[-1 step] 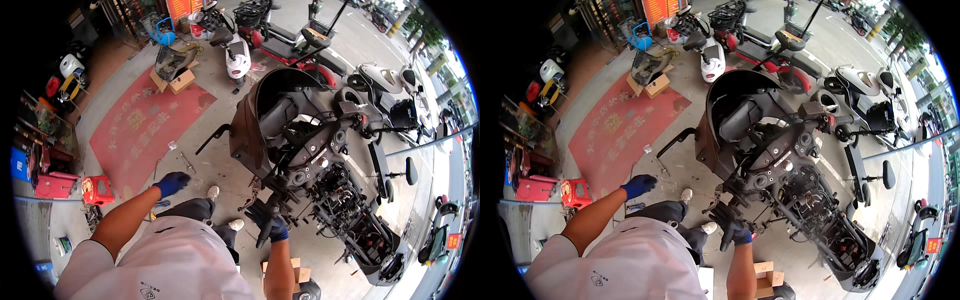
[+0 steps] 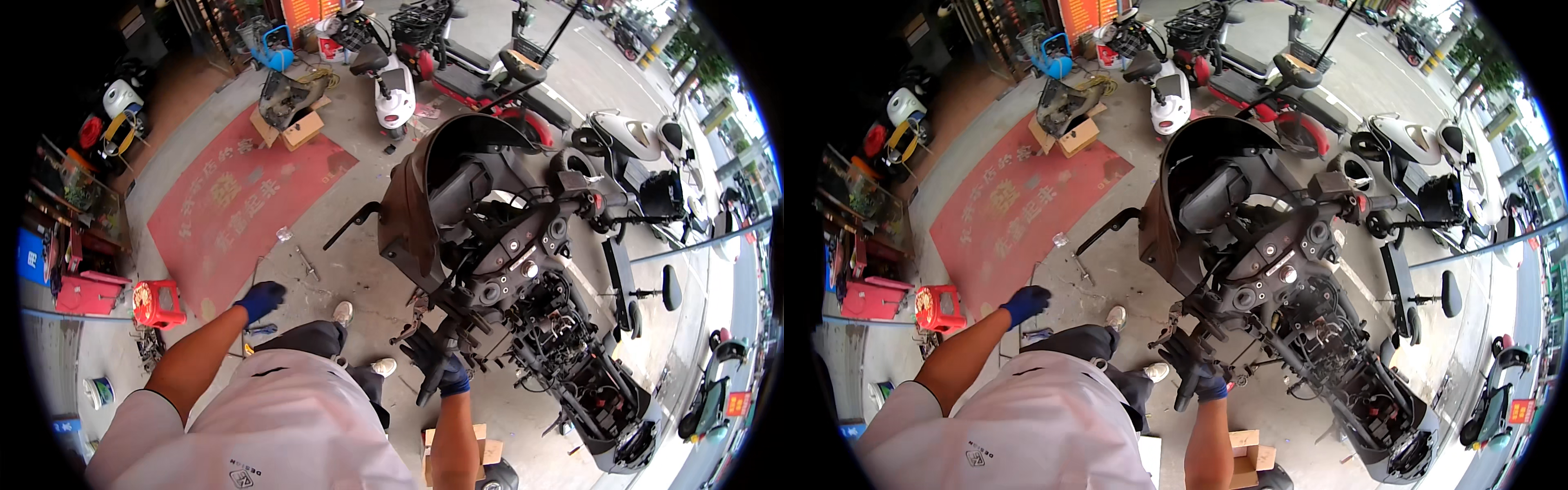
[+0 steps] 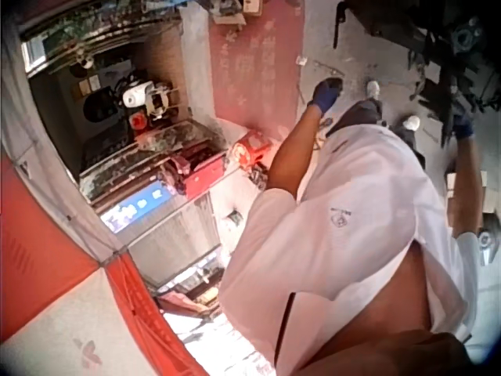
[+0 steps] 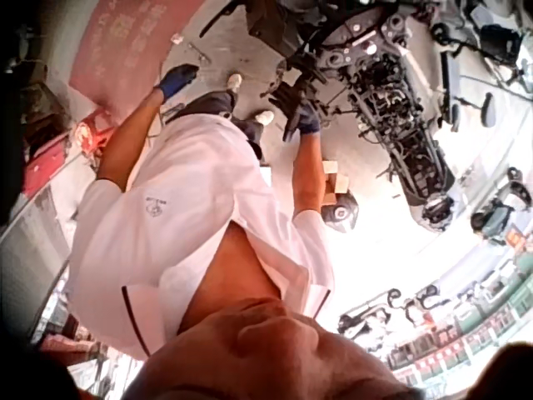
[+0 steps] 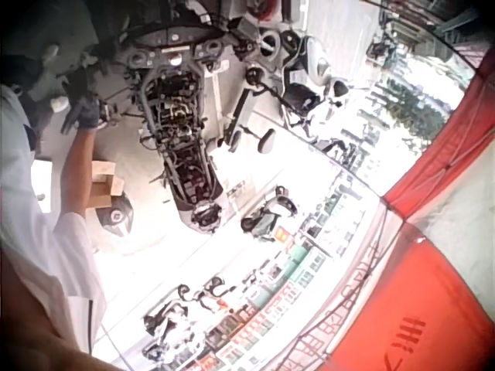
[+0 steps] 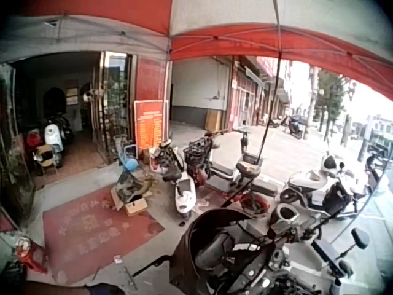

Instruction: The person disassembles a motorcycle, removing the engine and various body panels. They use a screwdriver to loosen bolts and detach components, placing parts on the ground. The person then reassembles sections of the frame and engine, securing them with tools.

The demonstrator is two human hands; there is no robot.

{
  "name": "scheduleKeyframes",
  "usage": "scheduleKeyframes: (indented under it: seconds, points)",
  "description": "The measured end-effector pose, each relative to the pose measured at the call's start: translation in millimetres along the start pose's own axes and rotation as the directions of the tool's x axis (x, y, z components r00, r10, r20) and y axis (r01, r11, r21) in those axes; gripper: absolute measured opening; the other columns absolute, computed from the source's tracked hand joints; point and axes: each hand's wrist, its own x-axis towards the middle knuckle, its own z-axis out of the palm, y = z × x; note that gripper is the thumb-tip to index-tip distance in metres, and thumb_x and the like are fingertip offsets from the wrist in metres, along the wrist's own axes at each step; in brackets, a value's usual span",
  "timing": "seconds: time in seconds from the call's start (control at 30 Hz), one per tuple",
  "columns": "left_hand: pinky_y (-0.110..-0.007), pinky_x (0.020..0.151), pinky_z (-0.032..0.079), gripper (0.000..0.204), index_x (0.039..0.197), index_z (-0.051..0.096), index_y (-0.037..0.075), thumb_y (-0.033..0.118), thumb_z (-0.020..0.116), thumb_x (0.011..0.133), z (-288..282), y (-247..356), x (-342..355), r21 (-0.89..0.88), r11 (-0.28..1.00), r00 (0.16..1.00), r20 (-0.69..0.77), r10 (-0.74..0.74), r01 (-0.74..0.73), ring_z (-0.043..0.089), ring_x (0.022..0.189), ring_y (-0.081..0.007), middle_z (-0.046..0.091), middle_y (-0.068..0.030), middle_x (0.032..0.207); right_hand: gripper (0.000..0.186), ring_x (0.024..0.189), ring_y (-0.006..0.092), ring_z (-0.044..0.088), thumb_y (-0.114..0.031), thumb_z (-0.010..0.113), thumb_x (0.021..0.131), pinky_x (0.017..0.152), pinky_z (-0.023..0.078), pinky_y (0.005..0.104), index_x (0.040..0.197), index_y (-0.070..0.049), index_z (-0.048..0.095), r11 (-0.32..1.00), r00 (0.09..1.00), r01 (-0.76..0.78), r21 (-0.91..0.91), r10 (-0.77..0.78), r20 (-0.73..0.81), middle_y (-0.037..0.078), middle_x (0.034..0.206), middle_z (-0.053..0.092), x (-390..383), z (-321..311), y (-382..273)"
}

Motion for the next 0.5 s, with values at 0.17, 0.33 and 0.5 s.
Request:
scheduleKeyframes:
  seconds: [0.17,0.33,0.5]
  points:
    - [-0.038,0.044,0.044,0.033,0.084,0.056,0.001,0.032,0.053,0.095,28.9,-219.5,-179.1,-0.281,0.545,0.541,-0.101,-0.835,0.79,0.055,0.049,-0.0229,0.058,-0.0124,0.062,0.089,0.135,0.0342,0.036,-0.034,0.074,0.074,0.115,0.018,0.0563,0.144,-0.001,0.031,0.995,1.0,0.013,0.103,-0.015,0.019,0.019,0.144,0.038,-6.8,-13.1,6.0]
    - [-0.038,0.042,0.045,0.028,0.093,0.059,0.003,0.031,0.055,0.093,68.0,-244.6,-215.9,-0.569,0.299,0.387,0.036,-0.921,0.766,0.057,0.049,-0.0218,0.061,-0.0113,0.067,0.042,0.094,0.0255,0.063,-0.011,0.071,0.076,0.08,0.055,0.045,0.114,-0.004,0.054,0.97,0.918,-0.18,-0.162,0.107,-0.383,0.012,0.108,0.06,-22.1,7.3,-17.7]
    - [-0.034,0.047,0.045,0.025,0.086,0.064,0.005,0.029,0.06,0.09,29.8,-260.5,-102.2,-0.641,0.56,0.659,-0.111,-0.744,0.525,0.057,0.052,-0.0186,0.063,-0.0087,0.07,0.033,0.093,0.0266,0.063,-0.008,0.063,0.082,0.081,0.054,0.0419,0.114,0.0,0.055,0.933,0.804,-0.204,-0.296,-0.013,-0.595,0.013,0.105,0.061,-18.5,45.3,-25.7]
